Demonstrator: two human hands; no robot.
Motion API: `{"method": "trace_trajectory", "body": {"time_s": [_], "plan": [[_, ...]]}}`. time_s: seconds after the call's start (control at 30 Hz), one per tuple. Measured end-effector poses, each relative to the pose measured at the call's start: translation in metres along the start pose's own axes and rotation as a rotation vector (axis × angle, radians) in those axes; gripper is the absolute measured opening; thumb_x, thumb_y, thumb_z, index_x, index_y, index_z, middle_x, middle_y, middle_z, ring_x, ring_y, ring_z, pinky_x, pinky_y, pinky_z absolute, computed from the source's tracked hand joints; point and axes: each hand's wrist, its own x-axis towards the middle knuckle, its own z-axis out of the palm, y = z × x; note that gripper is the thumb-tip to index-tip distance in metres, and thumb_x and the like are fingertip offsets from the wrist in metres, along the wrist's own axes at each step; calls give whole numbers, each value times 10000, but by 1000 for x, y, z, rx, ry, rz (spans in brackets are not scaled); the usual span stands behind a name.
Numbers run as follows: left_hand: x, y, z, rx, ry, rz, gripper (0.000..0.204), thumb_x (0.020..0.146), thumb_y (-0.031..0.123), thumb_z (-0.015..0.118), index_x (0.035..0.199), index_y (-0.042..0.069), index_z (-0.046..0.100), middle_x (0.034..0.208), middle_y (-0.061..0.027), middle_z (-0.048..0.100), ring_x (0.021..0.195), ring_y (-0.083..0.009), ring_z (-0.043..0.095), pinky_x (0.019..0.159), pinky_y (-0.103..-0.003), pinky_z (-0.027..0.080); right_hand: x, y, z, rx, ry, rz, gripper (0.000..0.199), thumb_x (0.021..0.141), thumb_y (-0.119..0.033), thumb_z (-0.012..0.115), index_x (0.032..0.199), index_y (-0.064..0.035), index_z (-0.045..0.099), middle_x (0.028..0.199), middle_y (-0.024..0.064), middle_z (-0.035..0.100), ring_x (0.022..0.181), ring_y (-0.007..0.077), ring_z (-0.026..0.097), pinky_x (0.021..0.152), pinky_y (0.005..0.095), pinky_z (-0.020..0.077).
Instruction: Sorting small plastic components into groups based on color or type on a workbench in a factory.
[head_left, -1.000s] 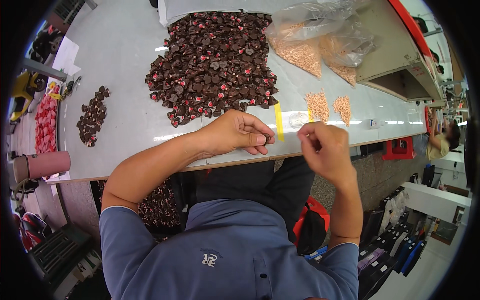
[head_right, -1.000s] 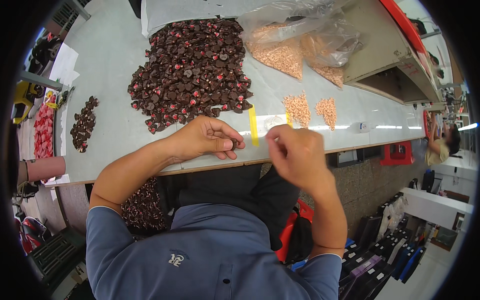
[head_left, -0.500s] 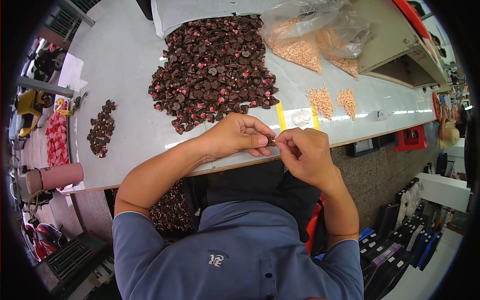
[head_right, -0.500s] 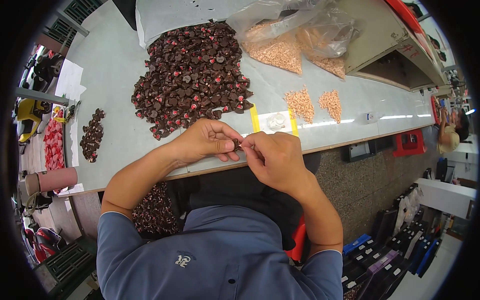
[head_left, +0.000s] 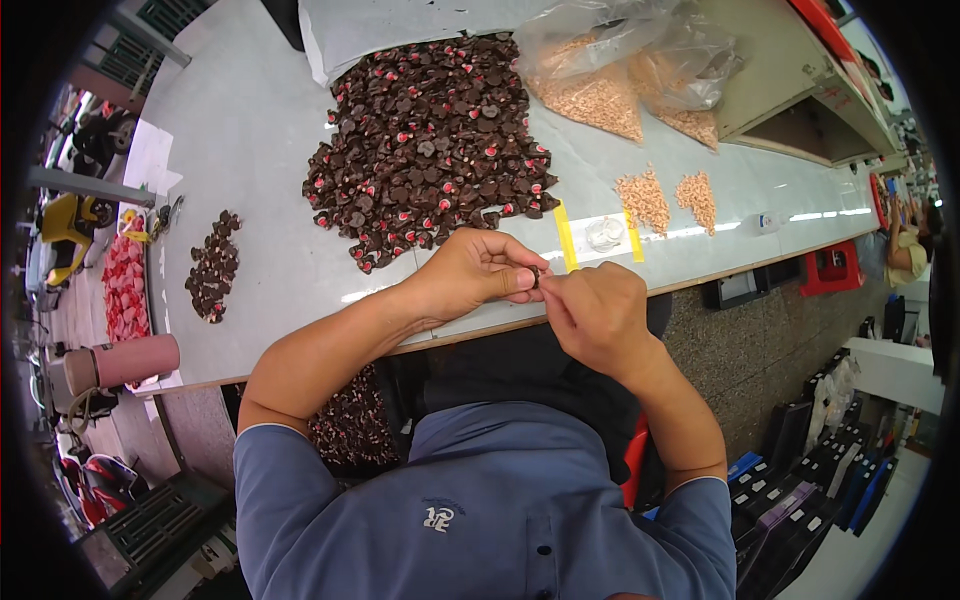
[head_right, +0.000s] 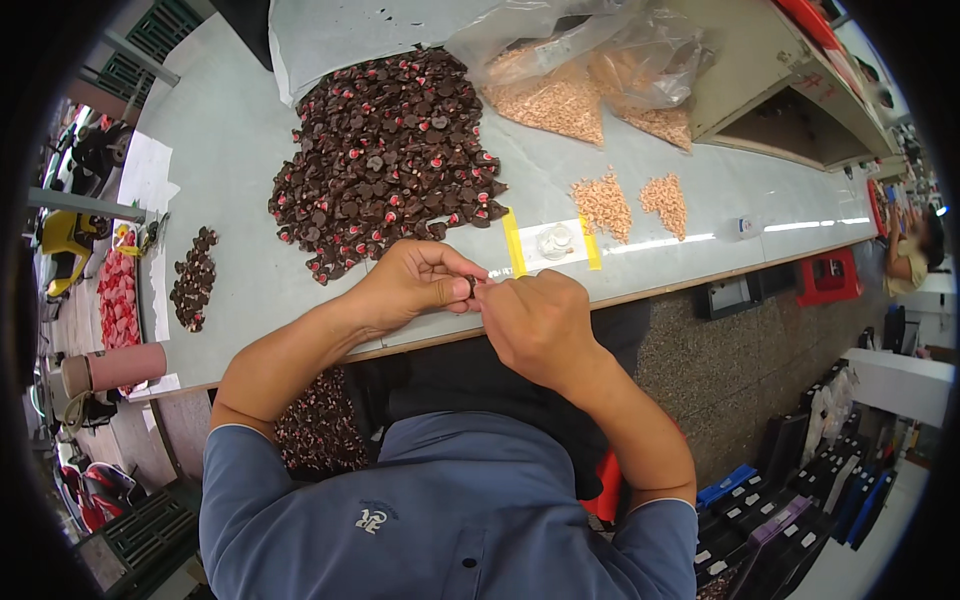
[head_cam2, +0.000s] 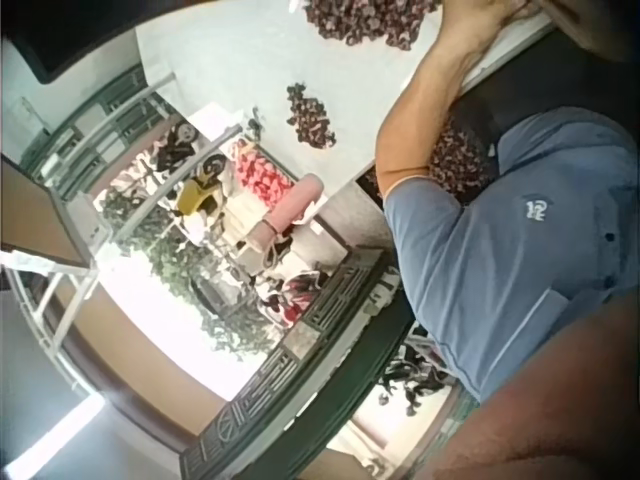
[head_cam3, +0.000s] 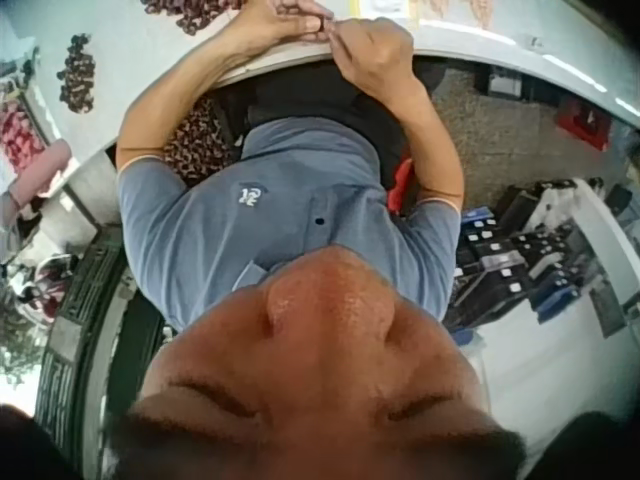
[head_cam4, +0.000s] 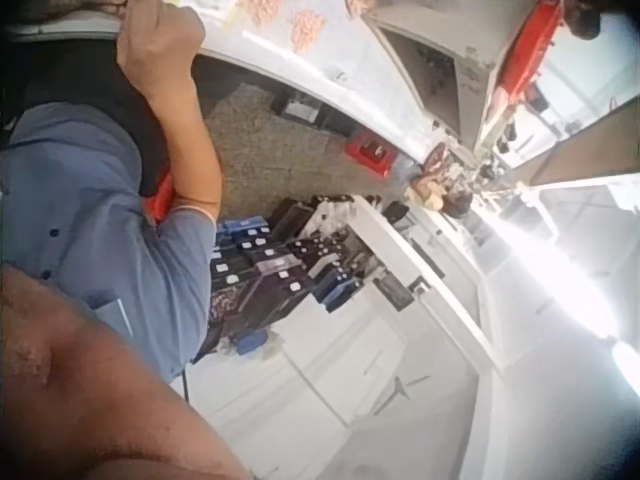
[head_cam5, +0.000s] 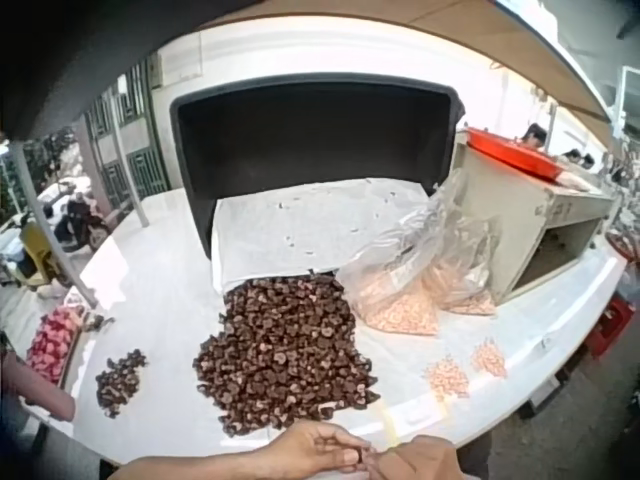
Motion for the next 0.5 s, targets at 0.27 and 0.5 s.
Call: {"method": "trace_trajectory", "body": {"time_s": [0.27, 0.5], "plan": [[-3, 7, 5, 26, -19, -12, 233, 917, 49, 657, 1123, -55, 627, 1131, -186, 677, 956, -231, 692, 826, -311, 570, -43, 48, -53, 217, 314, 674, 103, 915, -69, 631, 914, 30, 658, 703, 37, 639, 610, 58, 548, 563, 225, 434], [-6, 12, 6, 114, 24, -43, 315, 875, 164, 736, 1100, -33, 636, 1128, -160, 686, 936, -204, 695, 795, -278, 561, -77, 111, -86, -266, 283, 855, 102, 874, -106, 642, 934, -24, 633, 602, 61, 577, 545, 134, 550, 530, 297, 427]]}}
